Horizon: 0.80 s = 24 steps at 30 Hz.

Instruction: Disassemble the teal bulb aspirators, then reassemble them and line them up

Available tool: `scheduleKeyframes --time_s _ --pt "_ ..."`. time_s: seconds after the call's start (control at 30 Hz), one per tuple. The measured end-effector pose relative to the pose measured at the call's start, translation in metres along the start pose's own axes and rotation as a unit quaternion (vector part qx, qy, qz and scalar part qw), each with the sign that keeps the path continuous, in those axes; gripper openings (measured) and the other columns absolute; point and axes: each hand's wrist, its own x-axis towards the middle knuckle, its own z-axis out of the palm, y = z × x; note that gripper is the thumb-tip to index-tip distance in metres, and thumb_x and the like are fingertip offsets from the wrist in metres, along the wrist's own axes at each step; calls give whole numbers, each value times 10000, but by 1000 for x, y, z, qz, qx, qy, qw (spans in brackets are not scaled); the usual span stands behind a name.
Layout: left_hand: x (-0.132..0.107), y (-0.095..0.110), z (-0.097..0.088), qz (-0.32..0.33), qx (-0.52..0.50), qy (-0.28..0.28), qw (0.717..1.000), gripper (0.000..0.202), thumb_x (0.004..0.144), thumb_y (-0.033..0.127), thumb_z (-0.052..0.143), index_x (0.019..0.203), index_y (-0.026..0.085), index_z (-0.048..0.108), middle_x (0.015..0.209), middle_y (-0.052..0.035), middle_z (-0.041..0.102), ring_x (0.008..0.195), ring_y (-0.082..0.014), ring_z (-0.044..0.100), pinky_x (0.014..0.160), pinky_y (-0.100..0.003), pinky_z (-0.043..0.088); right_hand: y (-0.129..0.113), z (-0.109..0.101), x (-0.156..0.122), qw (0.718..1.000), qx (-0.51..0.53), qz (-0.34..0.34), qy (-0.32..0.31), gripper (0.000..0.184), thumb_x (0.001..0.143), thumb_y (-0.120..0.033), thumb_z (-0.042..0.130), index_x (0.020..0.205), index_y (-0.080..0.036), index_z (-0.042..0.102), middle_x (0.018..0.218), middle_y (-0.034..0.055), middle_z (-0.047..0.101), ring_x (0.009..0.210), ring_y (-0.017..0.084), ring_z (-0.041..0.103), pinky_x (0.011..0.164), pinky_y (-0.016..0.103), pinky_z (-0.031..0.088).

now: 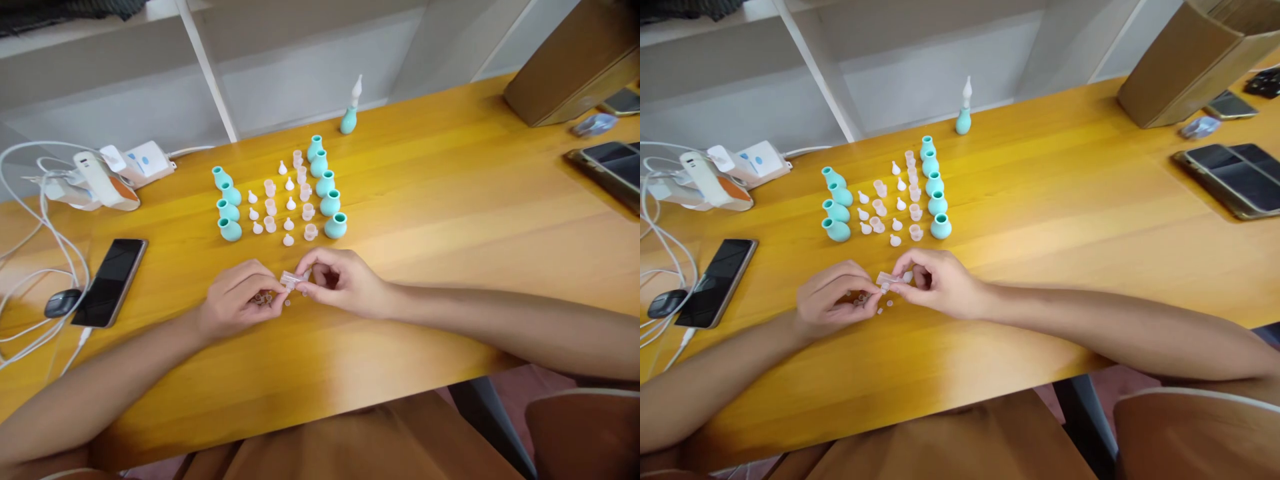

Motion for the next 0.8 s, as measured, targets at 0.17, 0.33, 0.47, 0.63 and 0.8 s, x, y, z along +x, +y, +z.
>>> scheduleKeyframes --time_s 0.17,0.33,0.47,0.63,0.8 --pt "1 0 0 -1 -1 -8 1000 215 901 60 834 1038 184 724 862 -39 746 705 -138 690 626 -255 572 -1 0 0 1000 -22 -10 6 244 987 -377 789 1011 -151 700 610 -102 487 511 51 407 486 195 327" --pt "2 1 0 3 0 -11 1000 196 907 58 823 1025 173 717 851 -40 742 695 -134 690 616 -243 563 -1 0 0 999 -35 -12 5 237 987 -372 789 1017 -152 705 634 -92 515 524 54 434 505 201 342" --pt "2 2 0 4 5 -9 1000 194 909 65 824 1024 178 715 851 -36 747 698 -132 695 623 -238 560 -1 0 0 999 -38 -15 2 235 986 -370 799 1020 -155 710 642 -90 526 538 56 463 522 201 356" --pt "1 2 2 -10 15 -15 1000 170 933 97 806 1018 206 707 851 -15 748 674 -119 692 607 -222 547 0 -1 -1 998 -51 -24 2 229 988 -370 804 1020 -161 717 653 -83 551 556 62 491 544 207 375" --pt "0 0 3 -12 28 -20 999 163 927 116 806 1003 206 693 864 -23 748 664 -113 679 594 -218 536 1 -1 -1 997 -63 -36 7 232 987 -384 811 1008 -175 714 663 -75 566 567 72 503 553 217 383"
